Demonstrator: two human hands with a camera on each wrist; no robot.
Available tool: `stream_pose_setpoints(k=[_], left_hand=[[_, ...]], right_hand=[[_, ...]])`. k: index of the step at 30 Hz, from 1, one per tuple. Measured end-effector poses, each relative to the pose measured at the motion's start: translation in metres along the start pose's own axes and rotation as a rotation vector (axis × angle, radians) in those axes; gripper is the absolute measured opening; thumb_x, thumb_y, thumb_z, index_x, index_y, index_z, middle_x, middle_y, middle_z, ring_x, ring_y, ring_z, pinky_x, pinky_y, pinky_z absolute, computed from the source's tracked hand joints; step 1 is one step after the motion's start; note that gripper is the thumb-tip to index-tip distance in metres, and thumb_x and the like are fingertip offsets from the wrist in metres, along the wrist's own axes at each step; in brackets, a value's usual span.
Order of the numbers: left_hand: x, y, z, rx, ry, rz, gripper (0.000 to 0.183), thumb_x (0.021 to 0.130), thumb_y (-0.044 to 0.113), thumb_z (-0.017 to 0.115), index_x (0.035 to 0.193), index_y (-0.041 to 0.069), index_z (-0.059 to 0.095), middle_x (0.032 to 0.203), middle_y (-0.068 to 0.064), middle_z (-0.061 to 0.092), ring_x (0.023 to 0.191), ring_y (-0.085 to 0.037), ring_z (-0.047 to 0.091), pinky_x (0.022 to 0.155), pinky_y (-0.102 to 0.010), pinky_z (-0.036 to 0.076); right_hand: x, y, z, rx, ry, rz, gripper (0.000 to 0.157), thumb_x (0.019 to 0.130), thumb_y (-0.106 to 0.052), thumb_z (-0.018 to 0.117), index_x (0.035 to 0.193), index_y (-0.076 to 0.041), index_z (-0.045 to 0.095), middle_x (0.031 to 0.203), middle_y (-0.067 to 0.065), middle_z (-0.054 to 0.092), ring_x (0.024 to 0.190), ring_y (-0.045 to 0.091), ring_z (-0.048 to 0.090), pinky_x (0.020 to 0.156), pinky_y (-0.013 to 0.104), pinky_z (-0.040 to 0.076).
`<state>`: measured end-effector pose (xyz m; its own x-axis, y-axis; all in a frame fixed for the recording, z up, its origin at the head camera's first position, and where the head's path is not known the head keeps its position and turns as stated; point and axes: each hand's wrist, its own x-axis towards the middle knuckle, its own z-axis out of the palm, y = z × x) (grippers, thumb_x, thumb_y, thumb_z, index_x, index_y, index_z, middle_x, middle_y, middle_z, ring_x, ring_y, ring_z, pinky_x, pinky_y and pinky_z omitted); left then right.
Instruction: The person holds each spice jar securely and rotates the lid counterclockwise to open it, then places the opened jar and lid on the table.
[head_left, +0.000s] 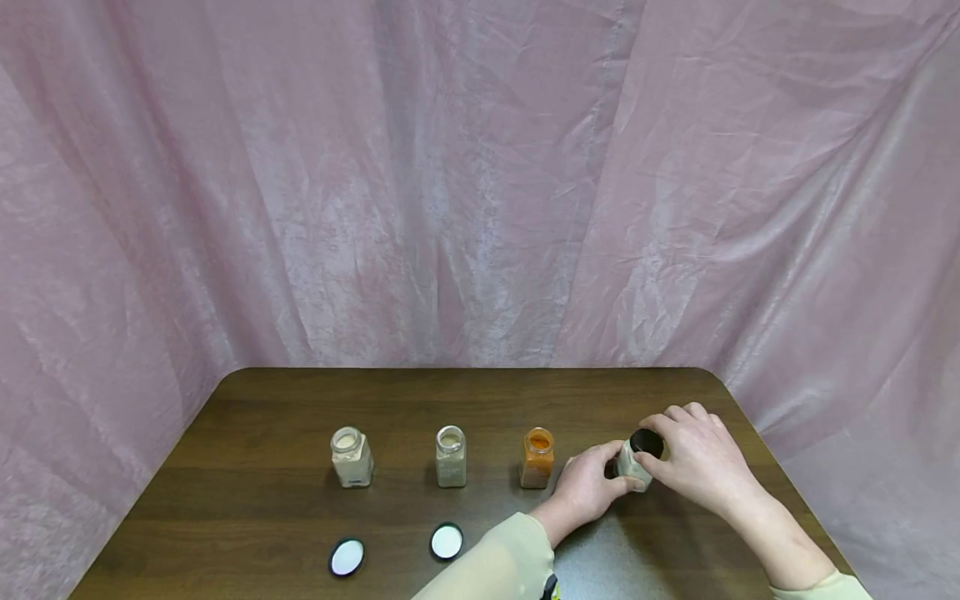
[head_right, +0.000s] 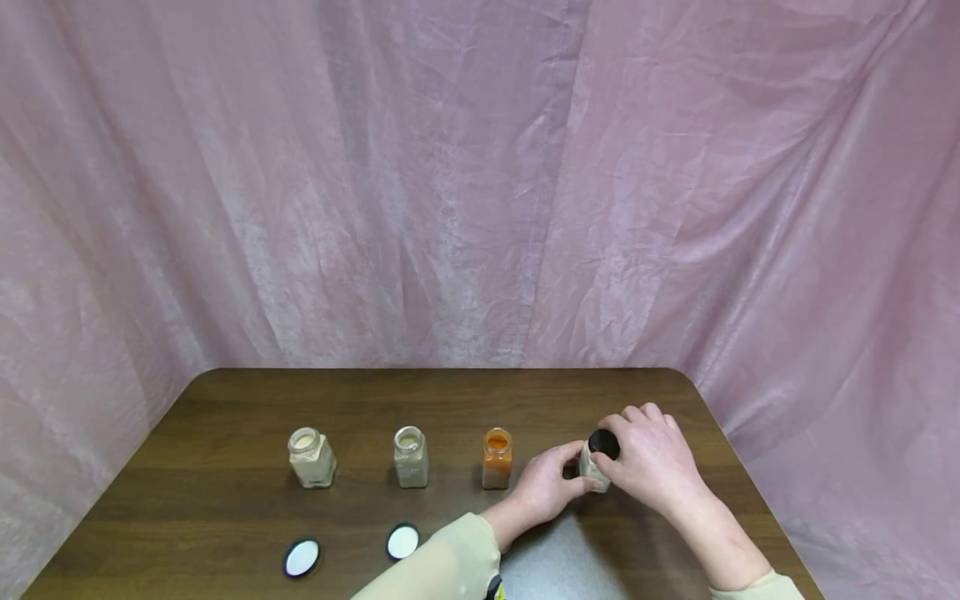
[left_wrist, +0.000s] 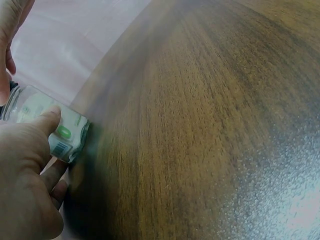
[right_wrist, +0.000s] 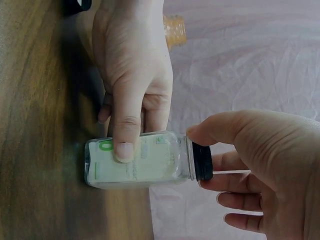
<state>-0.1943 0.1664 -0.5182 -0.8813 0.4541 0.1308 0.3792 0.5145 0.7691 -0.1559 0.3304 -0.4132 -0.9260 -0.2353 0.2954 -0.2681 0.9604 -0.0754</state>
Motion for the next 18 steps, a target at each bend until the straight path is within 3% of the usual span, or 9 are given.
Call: stream_pose_setpoints(k=[8,18], left_hand=[[0.0002,0.0004,0.0003,0.002,0.003,0.0,0.044,0.086,0.042,0.082,0.127,0.032,0.068,0.113,0.02,0.067,0.104,-0.001,0.062,0.093,-0.029,0.047],[-0.0006,0.0009,-0.0007,0.012,0.008,0.012,0.046,0.087,0.042,0.082,0.129,0.03,0.067,0.113,0.02,0.068,0.105,-0.001,0.062,0.097,-0.033,0.045]], right_hand=[[-0.0003,0.0016,0.0003,0.036,-0.012,-0.007,0.039,0.075,-0.031,0.085,0.107,-0.01,0.076,0.098,0.001,0.067,0.098,0.033,0.056,0.082,0.054,0.044],[-0.0003,0.0047,-0.0042,0.153,-0.066,0.002,0.042,0.074,-0.022,0.086,0.113,-0.013,0.075,0.106,0.0,0.067,0.105,0.032,0.053,0.086,0.057,0.042]])
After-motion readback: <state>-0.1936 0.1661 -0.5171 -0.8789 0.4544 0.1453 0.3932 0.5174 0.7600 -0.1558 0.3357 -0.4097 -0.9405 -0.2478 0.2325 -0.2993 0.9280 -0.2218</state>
